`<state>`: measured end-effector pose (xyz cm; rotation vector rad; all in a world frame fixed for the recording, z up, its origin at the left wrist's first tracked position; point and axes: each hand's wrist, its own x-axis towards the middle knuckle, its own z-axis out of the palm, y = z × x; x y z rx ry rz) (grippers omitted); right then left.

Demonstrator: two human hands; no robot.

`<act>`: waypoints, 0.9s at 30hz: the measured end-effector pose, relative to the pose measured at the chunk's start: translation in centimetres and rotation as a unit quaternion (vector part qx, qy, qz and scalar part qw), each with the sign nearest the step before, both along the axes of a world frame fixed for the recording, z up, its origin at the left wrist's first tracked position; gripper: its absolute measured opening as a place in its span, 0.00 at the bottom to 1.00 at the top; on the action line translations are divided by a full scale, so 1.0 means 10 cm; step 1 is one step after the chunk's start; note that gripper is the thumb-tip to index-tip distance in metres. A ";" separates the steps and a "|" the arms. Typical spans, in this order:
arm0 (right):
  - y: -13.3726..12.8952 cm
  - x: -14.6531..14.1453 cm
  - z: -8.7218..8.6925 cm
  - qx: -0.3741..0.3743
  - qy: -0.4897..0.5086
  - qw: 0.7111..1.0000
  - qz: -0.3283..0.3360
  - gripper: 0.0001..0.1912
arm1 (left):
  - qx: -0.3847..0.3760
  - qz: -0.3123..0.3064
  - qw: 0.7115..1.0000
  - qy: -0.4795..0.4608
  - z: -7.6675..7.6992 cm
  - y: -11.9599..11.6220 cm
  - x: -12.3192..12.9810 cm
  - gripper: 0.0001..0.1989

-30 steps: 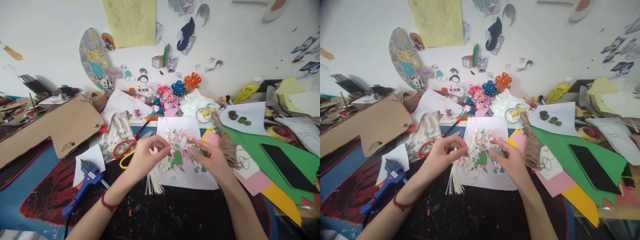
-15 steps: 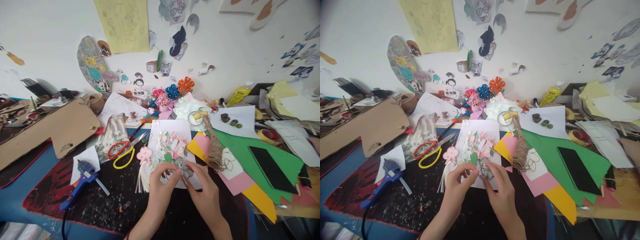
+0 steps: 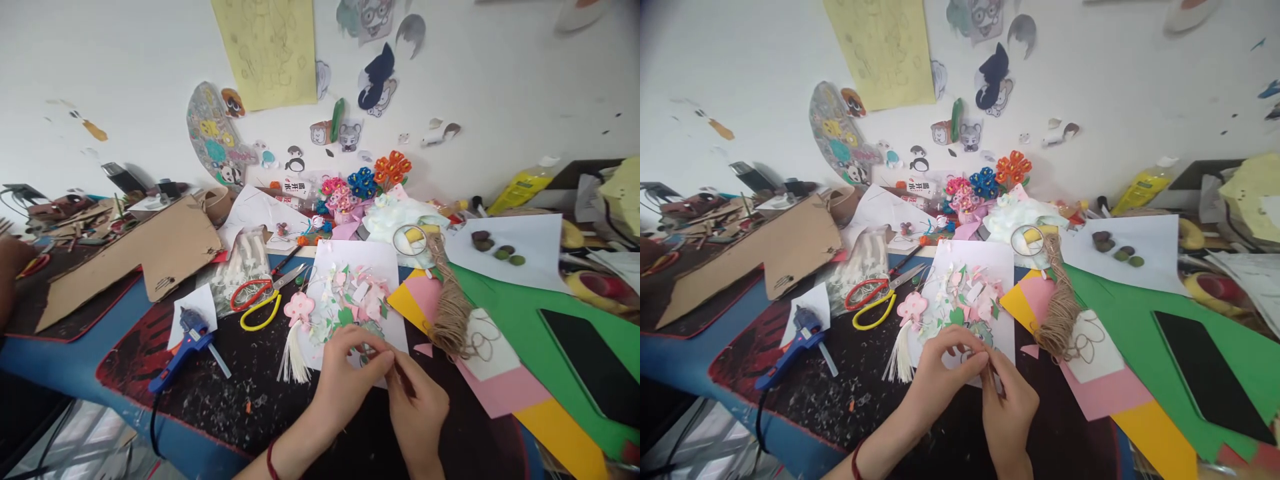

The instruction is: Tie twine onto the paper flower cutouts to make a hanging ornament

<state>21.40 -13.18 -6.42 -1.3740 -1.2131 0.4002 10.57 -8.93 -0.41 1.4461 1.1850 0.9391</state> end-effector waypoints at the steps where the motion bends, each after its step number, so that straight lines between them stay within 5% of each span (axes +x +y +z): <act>1: 0.00 0.01 0.00 0.001 0.000 1.000 -0.005 0.10 | 0.019 -0.007 0.999 0.026 0.00 0.00 -0.01 0.04; 5: 0.00 0.05 0.01 -0.061 0.056 0.997 -0.003 0.10 | 0.123 -0.036 0.974 0.188 0.05 0.17 -0.17 0.01; 8: 0.01 0.09 0.04 -0.127 0.148 0.980 0.033 0.13 | 0.205 0.021 0.897 0.391 0.07 0.53 -0.41 0.07; 12: 0.02 0.13 0.11 -0.154 0.219 0.962 0.057 0.14 | 0.233 0.031 0.843 0.484 -0.01 1.09 -0.69 0.05; 16: 0.00 0.16 0.15 -0.176 0.200 0.962 0.058 0.17 | 0.246 -0.001 0.805 0.540 -0.19 1.33 -0.76 0.02; 22: -0.02 0.22 0.17 -0.187 0.161 0.967 0.067 0.20 | 0.260 -0.018 0.792 0.553 -0.36 1.39 -0.76 0.12; 27: -0.01 0.31 0.25 -0.174 0.137 0.974 0.058 0.18 | 0.291 0.013 0.821 0.490 -0.23 1.50 -0.76 0.08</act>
